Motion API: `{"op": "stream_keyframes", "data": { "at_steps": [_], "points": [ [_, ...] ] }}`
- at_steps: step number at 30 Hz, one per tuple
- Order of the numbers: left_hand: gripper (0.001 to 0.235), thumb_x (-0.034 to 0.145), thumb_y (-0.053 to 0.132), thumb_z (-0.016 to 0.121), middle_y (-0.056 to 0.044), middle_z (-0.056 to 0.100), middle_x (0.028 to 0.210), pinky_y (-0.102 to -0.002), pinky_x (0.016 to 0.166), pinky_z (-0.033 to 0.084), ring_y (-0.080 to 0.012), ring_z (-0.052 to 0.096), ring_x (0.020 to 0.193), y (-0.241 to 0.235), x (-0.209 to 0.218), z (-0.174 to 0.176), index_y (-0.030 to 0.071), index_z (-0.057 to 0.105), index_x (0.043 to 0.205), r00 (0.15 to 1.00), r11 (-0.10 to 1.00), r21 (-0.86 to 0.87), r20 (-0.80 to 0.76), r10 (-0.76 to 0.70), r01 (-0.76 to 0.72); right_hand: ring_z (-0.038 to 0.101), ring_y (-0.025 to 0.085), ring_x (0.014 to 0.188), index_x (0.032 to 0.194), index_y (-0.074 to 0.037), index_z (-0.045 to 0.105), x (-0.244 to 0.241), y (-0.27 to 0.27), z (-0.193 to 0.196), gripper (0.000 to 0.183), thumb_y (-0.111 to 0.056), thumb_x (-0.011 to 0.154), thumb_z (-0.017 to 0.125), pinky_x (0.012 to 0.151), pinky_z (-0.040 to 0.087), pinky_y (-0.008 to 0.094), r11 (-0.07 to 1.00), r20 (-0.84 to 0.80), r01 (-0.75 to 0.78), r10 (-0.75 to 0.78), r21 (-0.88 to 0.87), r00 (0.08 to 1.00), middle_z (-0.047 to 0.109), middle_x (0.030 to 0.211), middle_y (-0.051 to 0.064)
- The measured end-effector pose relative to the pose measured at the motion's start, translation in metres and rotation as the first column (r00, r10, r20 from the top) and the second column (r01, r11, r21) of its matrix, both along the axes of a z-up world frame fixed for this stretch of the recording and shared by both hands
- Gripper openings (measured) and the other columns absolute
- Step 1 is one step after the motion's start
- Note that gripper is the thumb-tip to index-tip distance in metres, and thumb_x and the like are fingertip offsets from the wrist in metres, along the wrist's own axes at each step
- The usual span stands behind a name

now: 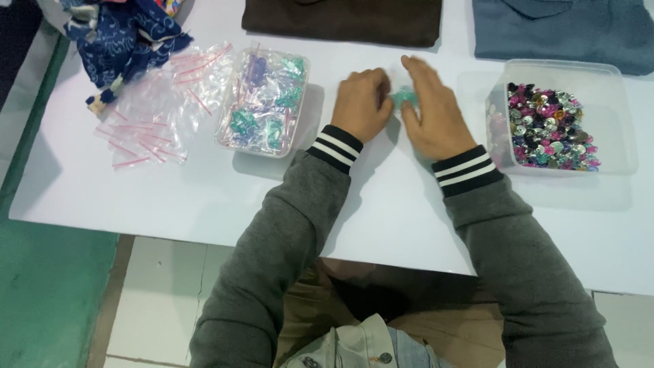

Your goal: Sorting small decorative flower-shaped items from a container and placing them into small clear plastic bags.

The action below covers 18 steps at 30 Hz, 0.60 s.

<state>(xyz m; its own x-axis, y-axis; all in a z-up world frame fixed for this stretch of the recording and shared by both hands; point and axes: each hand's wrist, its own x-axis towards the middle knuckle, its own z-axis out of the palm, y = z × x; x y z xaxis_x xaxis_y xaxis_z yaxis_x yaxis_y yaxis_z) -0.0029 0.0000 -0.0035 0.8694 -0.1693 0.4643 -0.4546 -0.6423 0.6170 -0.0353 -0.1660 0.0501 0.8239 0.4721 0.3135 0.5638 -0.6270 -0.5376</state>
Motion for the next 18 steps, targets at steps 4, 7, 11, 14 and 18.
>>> {"op": "stream_keyframes", "data": {
  "at_steps": [4, 7, 11, 14, 18],
  "points": [
    [0.010, 0.070, 0.006, 0.058, -0.006, 0.059, 0.070, -0.040, 0.061, 0.044, -0.0258, 0.055, 0.063, -0.003, -0.002, 0.004, 0.011, 0.053, 0.077, 0.990, 0.986, -0.091, -0.011, -0.140, 0.139, 0.045, 0.042, 0.141, 0.139, 0.001, 0.045, 0.001, -0.002, 0.007, 0.053, 0.004, 0.086, 0.049, 0.117, 0.036, 0.052, 0.992, -0.037, -0.080, 0.084, 0.100, 0.996, 0.044, 0.152, 0.028],
    [0.005, 0.077, 0.005, 0.059, -0.007, 0.059, 0.079, -0.036, 0.065, 0.048, -0.0241, 0.059, 0.071, -0.003, -0.004, 0.006, 0.009, 0.061, 0.077, 0.984, 0.983, -0.134, -0.109, -0.144, 0.129, 0.060, 0.023, 0.096, 0.112, -0.004, 0.054, 0.000, -0.003, 0.007, 0.025, -0.003, 0.088, 0.062, 0.080, 0.048, 0.034, 0.987, -0.128, 0.009, 0.011, 0.161, 0.992, 0.063, 0.106, 0.010],
    [0.018, 0.079, 0.005, 0.060, -0.004, 0.062, 0.080, -0.031, 0.063, 0.049, -0.0152, 0.055, 0.063, -0.001, -0.006, 0.012, 0.010, 0.060, 0.096, 0.977, 0.948, -0.302, -0.155, -0.149, 0.097, 0.054, 0.012, 0.073, 0.093, -0.008, 0.061, 0.006, -0.011, -0.003, 0.008, -0.005, 0.095, 0.067, 0.065, 0.044, 0.026, 0.981, -0.197, 0.076, -0.040, 0.178, 0.980, 0.062, 0.087, 0.002],
    [0.044, 0.084, 0.008, 0.059, -0.006, 0.065, 0.090, -0.030, 0.065, 0.052, -0.0125, 0.055, 0.058, -0.002, -0.009, 0.016, 0.012, 0.052, 0.128, 0.950, 0.920, -0.389, -0.272, -0.152, 0.036, 0.053, 0.010, 0.072, 0.094, -0.008, 0.063, 0.011, -0.016, -0.011, 0.009, -0.006, 0.099, 0.070, 0.066, 0.045, 0.023, 0.961, -0.245, 0.111, -0.047, 0.255, 0.968, 0.064, 0.086, 0.001],
    [0.050, 0.088, 0.011, 0.060, -0.002, 0.063, 0.083, -0.031, 0.067, 0.053, -0.0135, 0.055, 0.065, -0.002, -0.014, 0.019, 0.013, 0.052, 0.137, 0.930, 0.906, -0.422, -0.320, -0.182, 0.032, 0.058, 0.012, 0.077, 0.098, -0.006, 0.063, 0.016, -0.020, -0.015, 0.010, -0.002, 0.104, 0.070, 0.070, 0.049, 0.024, 0.920, -0.187, 0.131, -0.064, 0.370, 0.980, 0.064, 0.087, 0.004]
  ]
}}
